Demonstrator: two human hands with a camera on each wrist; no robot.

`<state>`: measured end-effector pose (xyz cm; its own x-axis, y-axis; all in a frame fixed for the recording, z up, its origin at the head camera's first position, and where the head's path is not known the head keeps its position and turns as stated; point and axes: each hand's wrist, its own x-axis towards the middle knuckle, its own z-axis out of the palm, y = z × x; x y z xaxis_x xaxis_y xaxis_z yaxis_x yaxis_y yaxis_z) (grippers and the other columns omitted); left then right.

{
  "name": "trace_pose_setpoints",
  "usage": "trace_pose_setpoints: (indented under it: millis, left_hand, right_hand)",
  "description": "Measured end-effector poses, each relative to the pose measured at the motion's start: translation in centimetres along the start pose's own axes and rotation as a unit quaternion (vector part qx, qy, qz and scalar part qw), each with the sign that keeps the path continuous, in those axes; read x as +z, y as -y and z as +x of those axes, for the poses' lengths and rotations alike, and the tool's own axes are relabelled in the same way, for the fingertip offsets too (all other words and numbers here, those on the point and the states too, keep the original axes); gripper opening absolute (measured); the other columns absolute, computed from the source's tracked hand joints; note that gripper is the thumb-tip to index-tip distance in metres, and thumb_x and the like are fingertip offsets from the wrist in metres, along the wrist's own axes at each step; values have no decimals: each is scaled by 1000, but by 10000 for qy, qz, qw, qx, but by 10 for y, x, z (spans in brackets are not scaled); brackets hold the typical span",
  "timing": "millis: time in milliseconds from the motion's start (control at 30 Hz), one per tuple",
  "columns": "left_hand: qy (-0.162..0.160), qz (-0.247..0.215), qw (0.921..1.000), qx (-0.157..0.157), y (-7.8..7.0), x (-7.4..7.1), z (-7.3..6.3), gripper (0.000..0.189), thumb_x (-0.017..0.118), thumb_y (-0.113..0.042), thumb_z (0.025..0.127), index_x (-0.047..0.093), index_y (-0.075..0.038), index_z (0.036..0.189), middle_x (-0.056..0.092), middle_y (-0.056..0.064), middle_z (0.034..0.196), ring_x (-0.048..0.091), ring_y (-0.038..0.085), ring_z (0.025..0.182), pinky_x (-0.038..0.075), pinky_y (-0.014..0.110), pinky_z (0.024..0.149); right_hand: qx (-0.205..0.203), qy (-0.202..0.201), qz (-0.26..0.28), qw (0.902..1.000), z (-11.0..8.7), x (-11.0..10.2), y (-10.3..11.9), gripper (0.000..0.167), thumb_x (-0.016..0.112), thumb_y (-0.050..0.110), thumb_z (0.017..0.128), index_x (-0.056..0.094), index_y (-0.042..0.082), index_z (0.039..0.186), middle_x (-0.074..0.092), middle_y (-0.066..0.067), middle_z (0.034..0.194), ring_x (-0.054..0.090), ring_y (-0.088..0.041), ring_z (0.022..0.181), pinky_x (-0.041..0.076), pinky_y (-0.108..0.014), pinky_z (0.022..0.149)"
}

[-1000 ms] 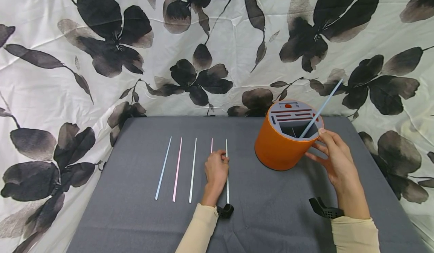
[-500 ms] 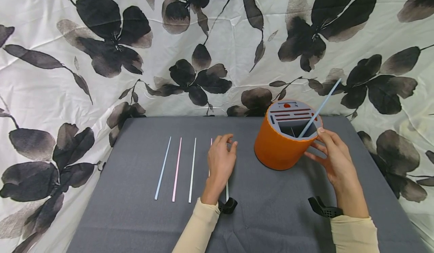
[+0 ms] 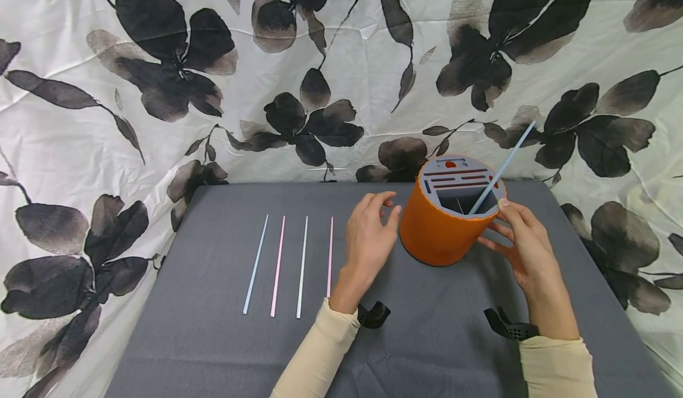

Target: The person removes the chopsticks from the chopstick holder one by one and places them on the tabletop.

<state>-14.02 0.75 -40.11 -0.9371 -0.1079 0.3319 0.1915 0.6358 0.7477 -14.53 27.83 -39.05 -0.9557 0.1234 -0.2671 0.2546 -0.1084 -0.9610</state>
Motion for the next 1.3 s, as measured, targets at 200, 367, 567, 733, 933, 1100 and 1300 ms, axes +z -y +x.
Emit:
trace_pose_setpoints:
  millis: [200, 367, 567, 733, 933, 1100, 1300]
  left_hand:
    - [201, -116, 9995, 229, -18, 7, 4, 31, 71, -29, 101, 71, -21, 130, 68, -5, 113, 62, 14, 96, 52, 28, 78]
    - [206, 28, 9980, 596, -32, 15, 6, 31, 70, -33, 101, 70, -21, 129, 66, -4, 117, 62, 14, 103, 56, 30, 83]
    - [-31, 385, 9921, 1192, -48, 17, 11, 34, 71, -34, 99, 70, -21, 131, 64, -3, 122, 59, 15, 107, 53, 27, 88]
    - [260, 486, 9863, 1552, -66, 19, 15, 37, 69, -37, 101, 68, -22, 135, 64, -4, 129, 58, 15, 115, 52, 27, 97]
    - [925, 571, 9821, 1535, -90, 31, 20, 39, 64, -41, 104, 64, -26, 139, 62, -7, 135, 56, 12, 123, 51, 22, 99]
    - [1177, 508, 9839, 1247, -98, 48, 19, 36, 61, -38, 105, 65, -26, 139, 63, -10, 133, 60, 8, 118, 52, 18, 92]
    - [1133, 703, 9849, 1105, -105, 57, 15, 29, 60, -31, 107, 67, -26, 135, 69, -12, 127, 69, 4, 101, 52, 15, 74]
  right_hand:
    - [-44, 48, 69, 10000, -2, 1, 0, 33, 66, 41, 103, 54, 21, 127, 50, 8, 122, 64, -10, 101, 64, -29, 70]
    - [-39, 16, 53, 10000, -4, 2, 0, 34, 66, 41, 102, 54, 22, 127, 50, 8, 123, 63, -10, 101, 64, -29, 70]
    - [-40, -33, -77, 10000, -6, 4, -2, 35, 66, 44, 102, 53, 24, 128, 50, 9, 123, 62, -12, 103, 64, -28, 70]
    - [-75, -23, -75, 9999, -8, 4, -3, 35, 65, 44, 102, 53, 24, 129, 50, 10, 123, 62, -11, 102, 64, -28, 70]
    - [-93, -11, -87, 9999, -11, 1, -4, 35, 64, 44, 103, 52, 24, 129, 47, 9, 124, 61, -12, 103, 64, -29, 71]
    - [-105, 8, -90, 9999, -13, 2, -7, 34, 63, 44, 103, 52, 25, 128, 47, 7, 123, 63, -9, 101, 64, -28, 72]
    - [-97, -69, -88, 9999, -17, 3, -6, 34, 64, 45, 102, 52, 24, 126, 46, 7, 120, 63, -8, 100, 63, -26, 71]
